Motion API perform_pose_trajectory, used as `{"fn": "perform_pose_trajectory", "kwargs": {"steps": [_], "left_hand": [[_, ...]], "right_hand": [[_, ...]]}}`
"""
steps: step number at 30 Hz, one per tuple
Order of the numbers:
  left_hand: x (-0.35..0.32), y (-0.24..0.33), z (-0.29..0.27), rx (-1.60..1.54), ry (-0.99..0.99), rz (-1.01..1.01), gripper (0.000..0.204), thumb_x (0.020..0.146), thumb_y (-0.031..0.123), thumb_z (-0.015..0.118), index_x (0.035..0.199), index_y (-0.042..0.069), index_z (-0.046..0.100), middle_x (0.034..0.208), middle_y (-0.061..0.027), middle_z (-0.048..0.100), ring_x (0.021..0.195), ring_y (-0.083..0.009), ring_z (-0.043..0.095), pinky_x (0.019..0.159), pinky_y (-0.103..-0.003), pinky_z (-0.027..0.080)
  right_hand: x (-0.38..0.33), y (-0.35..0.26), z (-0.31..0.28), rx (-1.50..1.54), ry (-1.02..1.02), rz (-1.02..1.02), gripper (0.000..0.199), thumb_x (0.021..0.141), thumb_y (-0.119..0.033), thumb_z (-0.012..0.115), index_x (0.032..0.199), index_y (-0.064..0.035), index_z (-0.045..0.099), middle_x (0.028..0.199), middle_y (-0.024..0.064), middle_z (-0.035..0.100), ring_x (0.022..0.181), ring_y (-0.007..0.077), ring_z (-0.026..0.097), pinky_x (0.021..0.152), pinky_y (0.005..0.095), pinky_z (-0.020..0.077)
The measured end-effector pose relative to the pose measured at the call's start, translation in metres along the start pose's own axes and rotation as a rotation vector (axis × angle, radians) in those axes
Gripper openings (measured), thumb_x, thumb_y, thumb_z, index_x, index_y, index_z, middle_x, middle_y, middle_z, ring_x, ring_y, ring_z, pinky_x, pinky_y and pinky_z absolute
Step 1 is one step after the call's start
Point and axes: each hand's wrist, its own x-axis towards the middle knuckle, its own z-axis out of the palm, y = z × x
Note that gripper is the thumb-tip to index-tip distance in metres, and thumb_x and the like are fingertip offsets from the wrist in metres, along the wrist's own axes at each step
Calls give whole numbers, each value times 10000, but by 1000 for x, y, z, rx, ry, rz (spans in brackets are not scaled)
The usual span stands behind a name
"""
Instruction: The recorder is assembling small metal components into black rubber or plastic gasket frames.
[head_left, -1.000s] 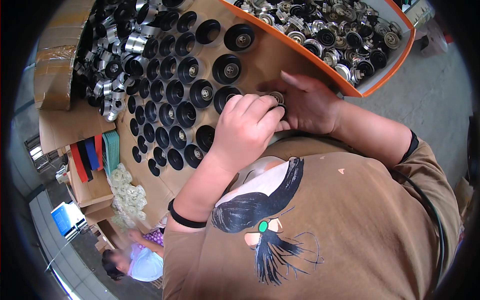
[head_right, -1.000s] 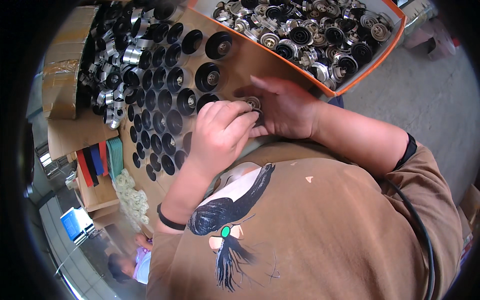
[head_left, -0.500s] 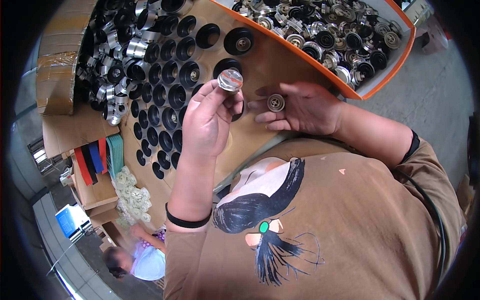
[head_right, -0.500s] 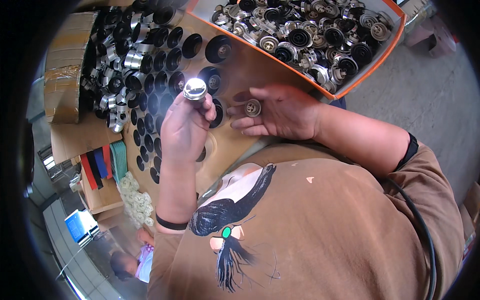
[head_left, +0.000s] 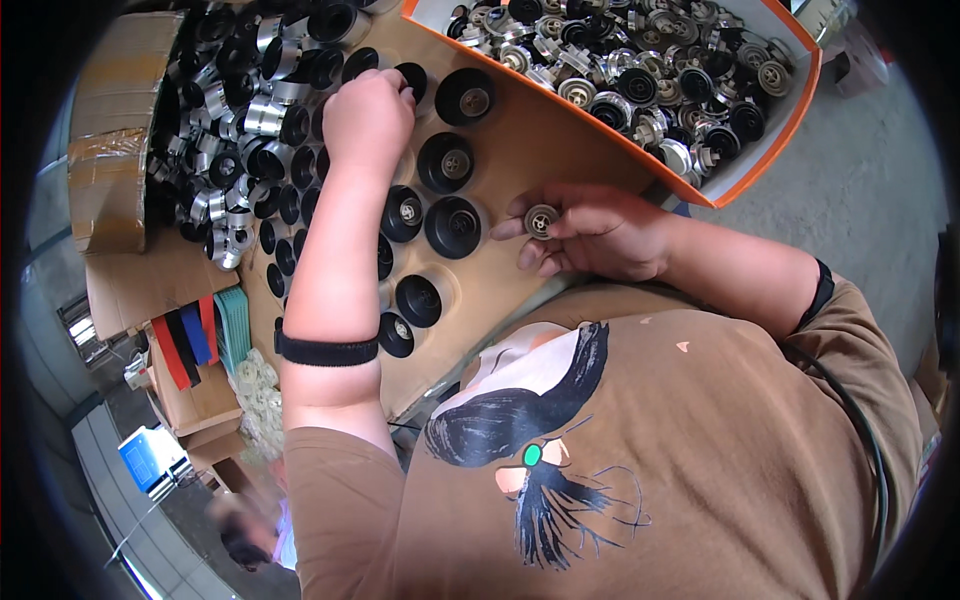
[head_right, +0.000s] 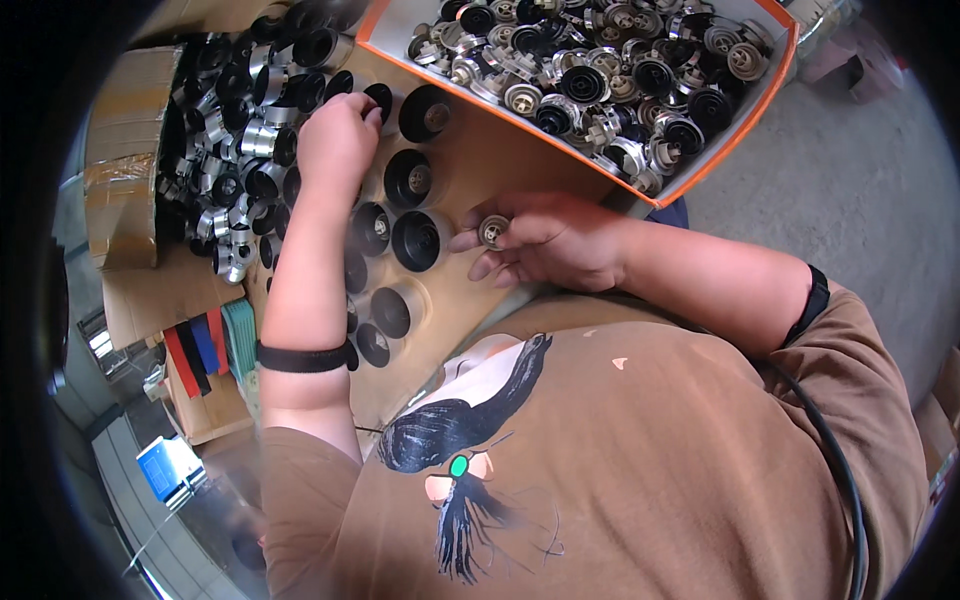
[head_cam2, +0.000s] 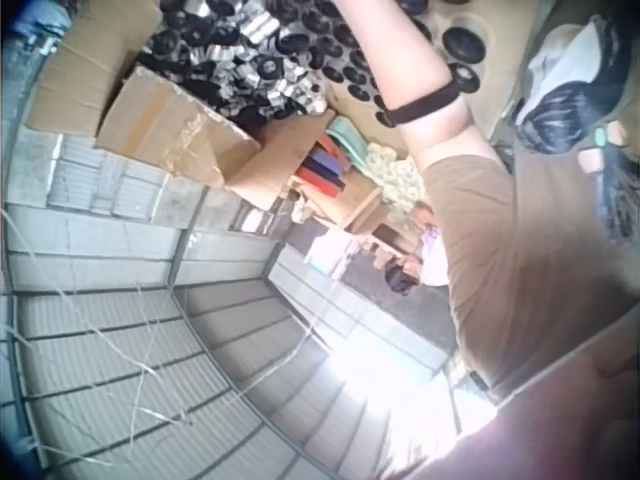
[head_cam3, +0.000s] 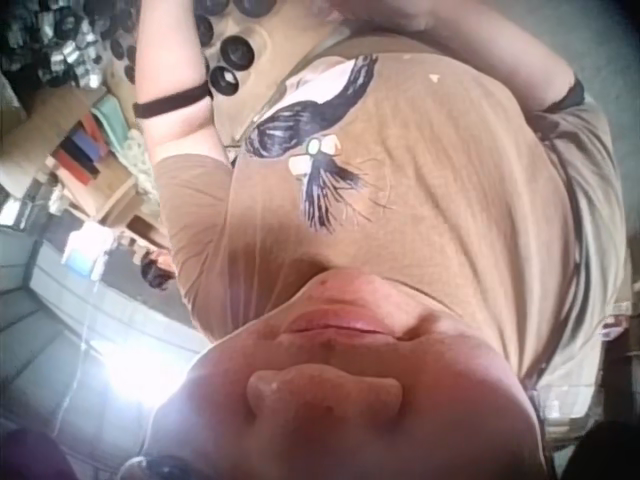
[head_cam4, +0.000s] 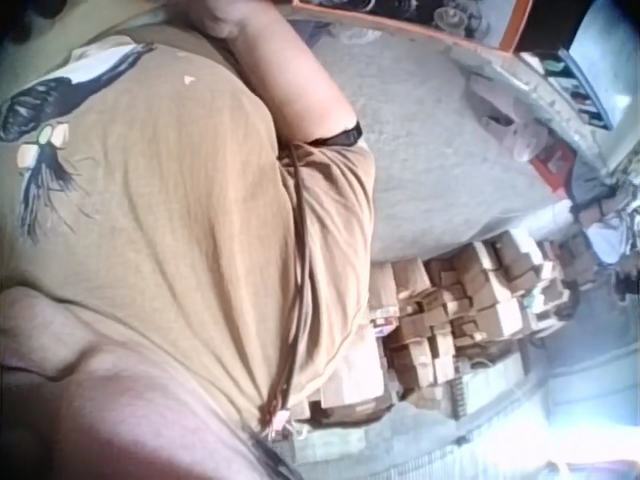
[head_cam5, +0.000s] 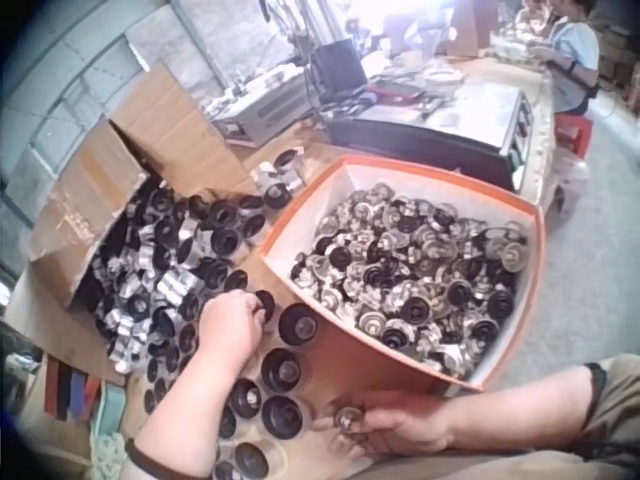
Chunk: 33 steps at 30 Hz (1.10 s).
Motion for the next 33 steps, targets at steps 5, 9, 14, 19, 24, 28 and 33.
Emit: {"fn": "perform_pose_trajectory", "kwargs": {"steps": [5,9,14,19,24,28,33], "left_hand": [[7,3,-3,70,-76,5,188,863,262,707,942,101,761,929,-119,732,888,-325,711,792,-438,555],[-2,8,-21,-13,55,20,200,868,265,708,920,77,753,909,-134,728,852,-326,705,779,-436,551],[-67,59,-68,-744,0,430,120,778,105,740,877,49,704,856,-112,687,805,-310,662,734,-427,522],[-113,72,-65,-669,-18,323,165,770,24,740,929,60,711,914,-97,702,812,-310,658,770,-392,503],[-137,67,-61,-1576,-112,-428,83,932,50,671,1003,12,691,931,-98,709,769,-218,638,747,-346,501],[-147,49,-56,-2175,-109,-442,171,1004,131,597,1088,0,668,910,-116,637,778,-205,561,722,-311,457],[-145,30,-52,-2132,-90,-482,194,1028,137,586,1111,-24,655,991,-105,708,807,-152,636,743,-267,514]], "right_hand": [[1,0,1,7,9,1,512,932,-175,597,1412,-59,462,1414,137,551,1115,243,601,1020,413,463],[0,-1,3,100,-2,15,594,868,-130,603,1439,-61,455,1414,128,555,1177,262,598,1051,419,454],[-4,-7,14,167,3,14,686,782,-67,565,1456,-50,435,1379,111,582,1270,258,574,1084,390,433],[4,-7,21,171,-109,3,622,818,-61,524,1430,17,445,1323,101,603,1292,216,554,1079,348,421],[-7,-9,38,7,0,-76,587,843,-21,538,1421,46,462,1352,125,577,1243,211,575,1077,357,440],[-40,-53,74,-1015,-4,-466,499,849,46,510,1342,2,574,1314,142,619,1203,216,607,1014,361,487],[-64,-136,92,-2098,352,-804,536,745,100,501,1263,19,612,1405,178,575,1295,361,560,1106,412,422]]}}
